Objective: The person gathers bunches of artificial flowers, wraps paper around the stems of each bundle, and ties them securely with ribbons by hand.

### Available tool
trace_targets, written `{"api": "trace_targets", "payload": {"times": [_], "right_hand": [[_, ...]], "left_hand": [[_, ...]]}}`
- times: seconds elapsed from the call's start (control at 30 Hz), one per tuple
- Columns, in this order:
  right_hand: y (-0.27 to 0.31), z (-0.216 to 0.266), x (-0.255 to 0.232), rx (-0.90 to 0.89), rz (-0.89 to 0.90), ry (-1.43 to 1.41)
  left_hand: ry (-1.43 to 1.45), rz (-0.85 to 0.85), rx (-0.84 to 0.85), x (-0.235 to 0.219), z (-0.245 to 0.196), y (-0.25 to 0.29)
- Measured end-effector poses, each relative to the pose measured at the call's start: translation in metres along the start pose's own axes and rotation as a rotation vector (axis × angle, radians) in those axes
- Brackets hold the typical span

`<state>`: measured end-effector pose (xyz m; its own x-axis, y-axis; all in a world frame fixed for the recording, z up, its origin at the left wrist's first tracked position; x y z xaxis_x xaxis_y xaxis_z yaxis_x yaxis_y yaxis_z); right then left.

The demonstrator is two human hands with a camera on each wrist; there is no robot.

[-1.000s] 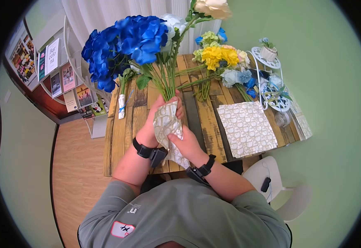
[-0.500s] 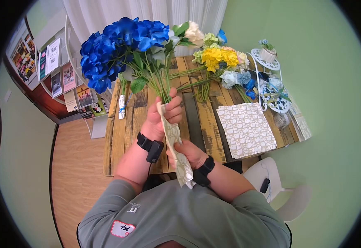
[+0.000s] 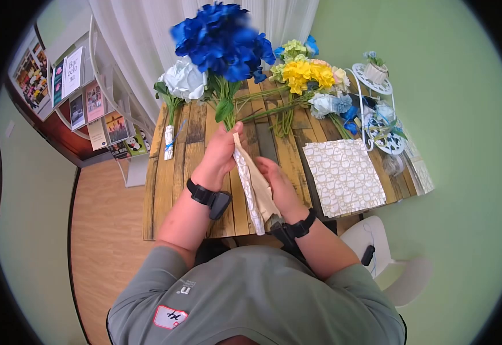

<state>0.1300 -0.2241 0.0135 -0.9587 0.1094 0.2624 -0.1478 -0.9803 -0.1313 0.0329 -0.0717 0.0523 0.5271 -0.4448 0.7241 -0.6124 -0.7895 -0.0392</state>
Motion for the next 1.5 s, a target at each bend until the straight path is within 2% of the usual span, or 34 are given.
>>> {"api": "trace_targets", "payload": {"times": [0.03,0.1,0.13,0.2,0.23,0.3,0.37,0.47,0.53,0.6,0.73,0.8,0.83,0.93,0.97,1.03,1.07,1.13,1.17,1.23,1.27,1.33,1.5], "right_hand": [[0.001,0.001,-0.005,0.005,-0.003,0.001],[0.004,0.008,-0.011,-0.042,-0.025,0.226],[0.005,0.010,-0.009,-0.033,-0.027,0.233],[0.009,0.013,-0.007,0.037,-0.150,0.882],[0.009,0.010,-0.009,0.049,-0.150,0.891],[0.005,0.012,-0.011,-0.046,-0.185,1.408],[0.005,0.015,-0.002,-0.078,-0.186,1.444],[0.003,0.022,0.018,-0.127,-0.178,1.479],[-0.004,0.026,0.029,-0.164,-0.168,1.485],[-0.006,0.028,0.039,-0.177,-0.132,1.548],[-0.006,0.016,0.047,-0.181,-0.028,1.552],[0.000,0.020,0.060,-0.343,0.221,1.387],[0.000,0.026,0.059,-0.345,0.222,1.384],[-0.005,0.043,0.021,-0.122,-0.152,1.214],[-0.016,0.039,0.006,-0.121,-0.152,1.214],[-0.038,0.024,-0.025,0.092,-0.225,0.747],[-0.044,0.018,-0.028,0.089,-0.233,0.750],[-0.059,-0.001,-0.008,0.147,-0.092,0.579],[-0.060,-0.005,0.004,0.142,-0.092,0.580],[-0.060,-0.015,0.030,0.238,0.087,0.345],[-0.062,-0.023,0.030,0.239,0.091,0.344],[-0.066,-0.040,0.025,0.113,0.072,0.548],[-0.061,-0.034,0.036,0.118,0.019,0.393]], "left_hand": [[-0.073,-0.139,0.068,0.002,-0.003,0.002],[-0.102,-0.189,0.084,0.001,-0.006,0.002],[-0.132,-0.238,0.103,-0.002,-0.006,0.001],[-0.103,-0.217,0.097,-0.016,-0.002,-0.010],[-0.087,-0.190,0.101,-0.024,0.001,-0.016],[-0.032,-0.178,0.094,-0.037,0.007,-0.025],[0.024,-0.168,0.091,-0.048,0.013,-0.032],[0.046,-0.247,0.078,-0.062,0.020,-0.034],[0.048,-0.189,0.138,-0.072,0.014,-0.047],[0.063,-0.201,0.138,-0.078,0.010,-0.052],[-0.001,-0.239,0.130,-0.079,0.004,-0.053],[0.016,-0.235,0.141,-0.070,-0.003,-0.048],[0.029,-0.228,0.148,-0.065,-0.008,-0.046],[0.031,-0.142,0.071,-0.062,-0.019,-0.042],[0.032,-0.142,0.070,-0.060,-0.023,-0.040],[0.124,-0.033,-0.016,-0.046,-0.026,-0.034],[0.125,-0.025,-0.019,-0.043,-0.024,-0.033],[0.154,0.030,-0.064,-0.038,-0.021,-0.030],[0.152,0.033,-0.061,-0.035,-0.020,-0.028],[0.089,0.002,-0.021,-0.030,-0.018,-0.025],[0.082,-0.040,0.034,-0.025,-0.017,-0.024],[0.076,-0.050,0.037,-0.020,-0.019,-0.019],[0.087,-0.014,0.008,-0.010,-0.024,-0.012]]}}
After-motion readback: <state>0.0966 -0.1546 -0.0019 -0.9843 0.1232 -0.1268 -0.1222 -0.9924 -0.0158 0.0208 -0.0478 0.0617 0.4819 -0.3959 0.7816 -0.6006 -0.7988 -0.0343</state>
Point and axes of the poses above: each hand's wrist, its own y-axis away from the middle knuckle, its own x-axis out of the palm, z = x × y, the point moved 3 cm from there along -y, towards the middle knuckle, and after that the axes turned 8 degrees about y, right-handed, at the moved point
